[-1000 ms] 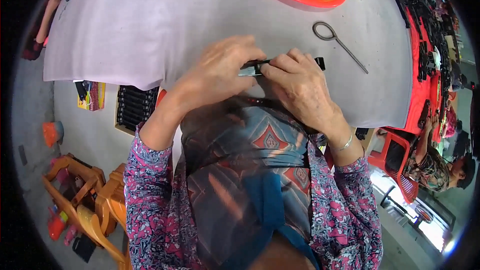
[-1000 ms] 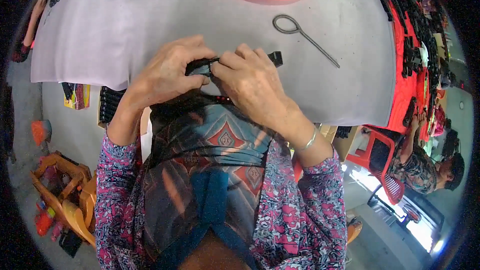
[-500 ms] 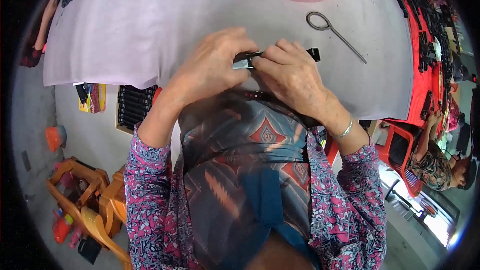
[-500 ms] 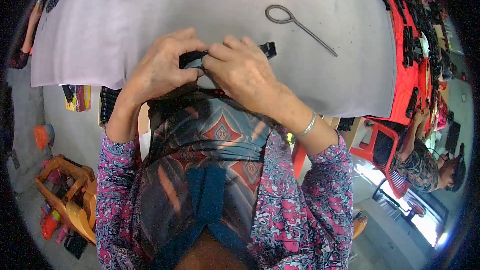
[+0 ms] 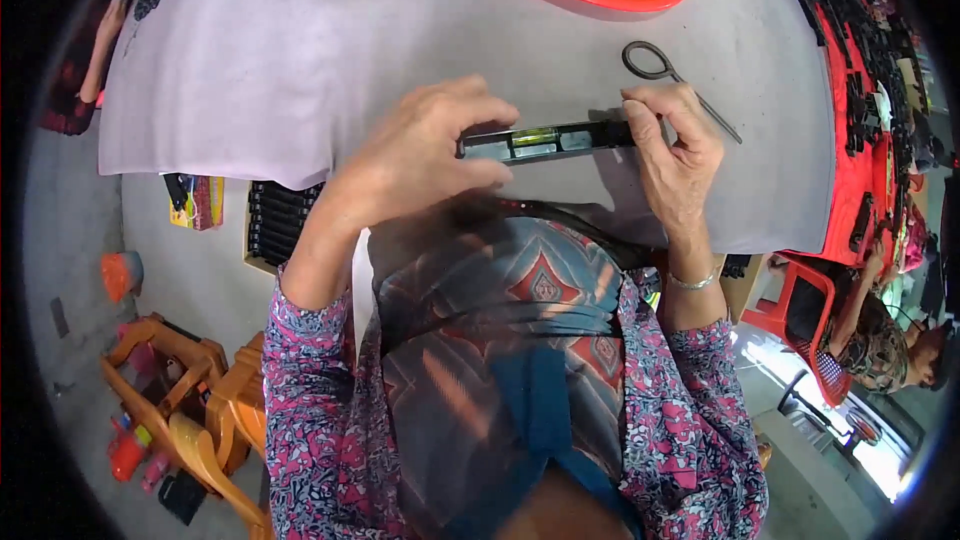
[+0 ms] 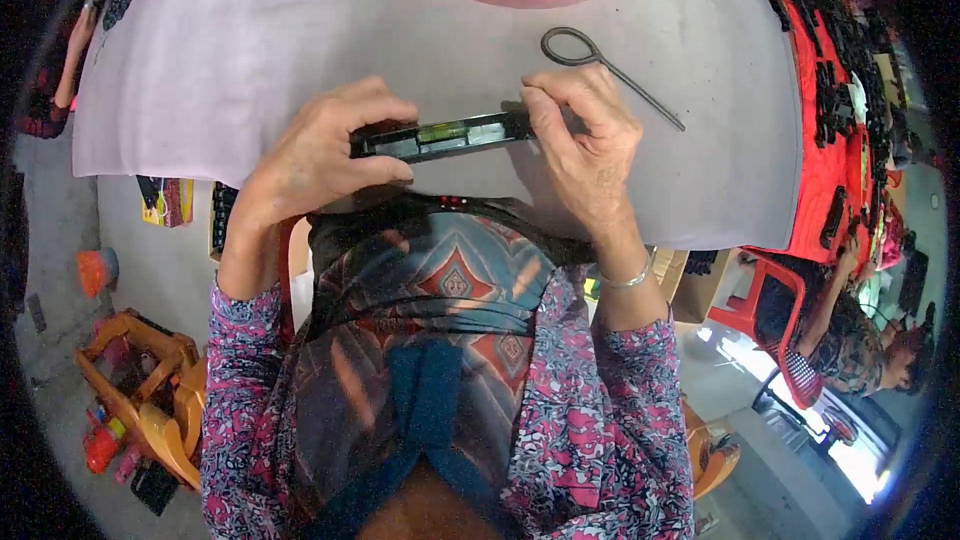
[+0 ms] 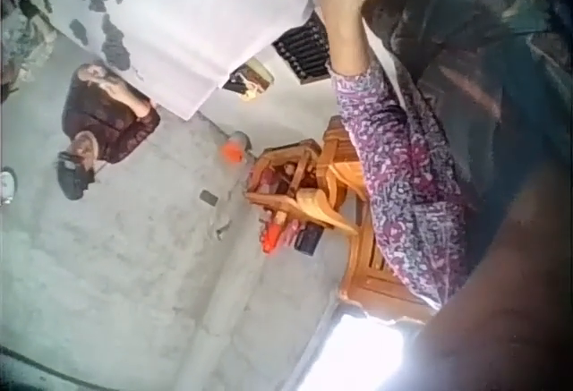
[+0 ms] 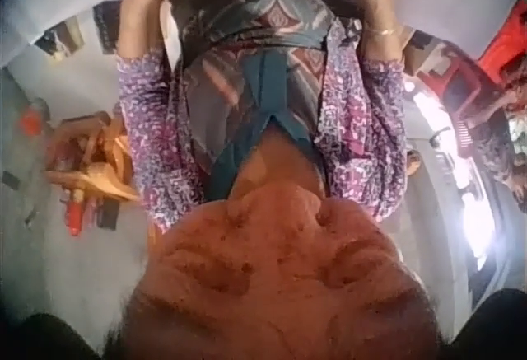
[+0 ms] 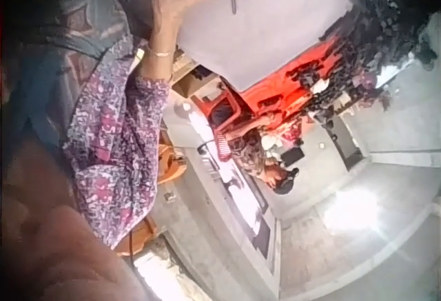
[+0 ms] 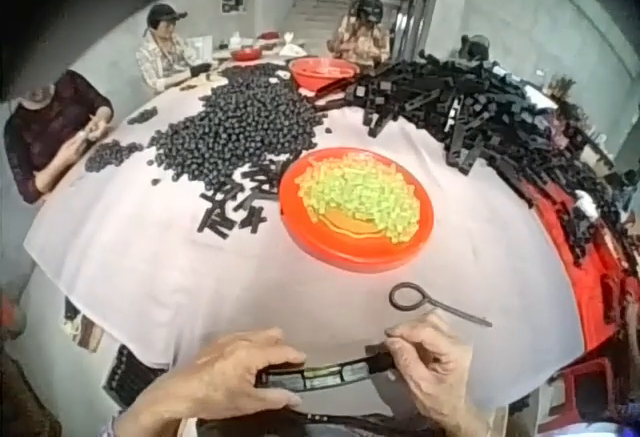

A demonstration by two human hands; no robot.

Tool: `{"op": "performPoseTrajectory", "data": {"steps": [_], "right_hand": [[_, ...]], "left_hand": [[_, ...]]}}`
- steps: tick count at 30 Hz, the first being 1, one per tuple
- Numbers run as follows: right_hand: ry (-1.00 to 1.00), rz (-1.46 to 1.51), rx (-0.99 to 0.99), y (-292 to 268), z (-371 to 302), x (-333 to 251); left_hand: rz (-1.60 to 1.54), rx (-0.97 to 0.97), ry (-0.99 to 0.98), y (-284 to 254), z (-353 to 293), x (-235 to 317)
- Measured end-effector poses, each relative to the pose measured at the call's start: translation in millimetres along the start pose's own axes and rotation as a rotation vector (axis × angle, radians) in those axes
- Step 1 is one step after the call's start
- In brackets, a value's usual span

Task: The person assembles small plastic housings, rubber rings, metal pins, and plastic connectors by pressing the components together with a metal press ring.

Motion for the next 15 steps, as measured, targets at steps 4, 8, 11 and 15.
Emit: {"op": "performPoseTrajectory", "data": {"steps": [4,8,11,15], "right_hand": [[0.008,-0.026,-0.043,10,-2,6],[0.074,-0.054,-0.134,22,-5,14],[-0.005,-0.138,-0.140,26,-7,1],[-0.041,-0.172,-0.167,30,-8,-1]], "left_hand": [[-0.199,0.110,-0.121,-19,-6,-16],[-0.192,0.299,-0.202,-44,-16,-36],[-0.208,0.308,-0.206,-38,-17,-35],[-0.188,0.238,-0.103,-21,-5,-12]]}}
Point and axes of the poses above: each hand's wrist, its own z-axis towards the middle knuckle, its own y-axis out of the palm, x = y × z, the point moved 10 cm from there along z, towards the middle knuckle, and after that the axes turned 13 degrees about y, right-handed, at the moved point
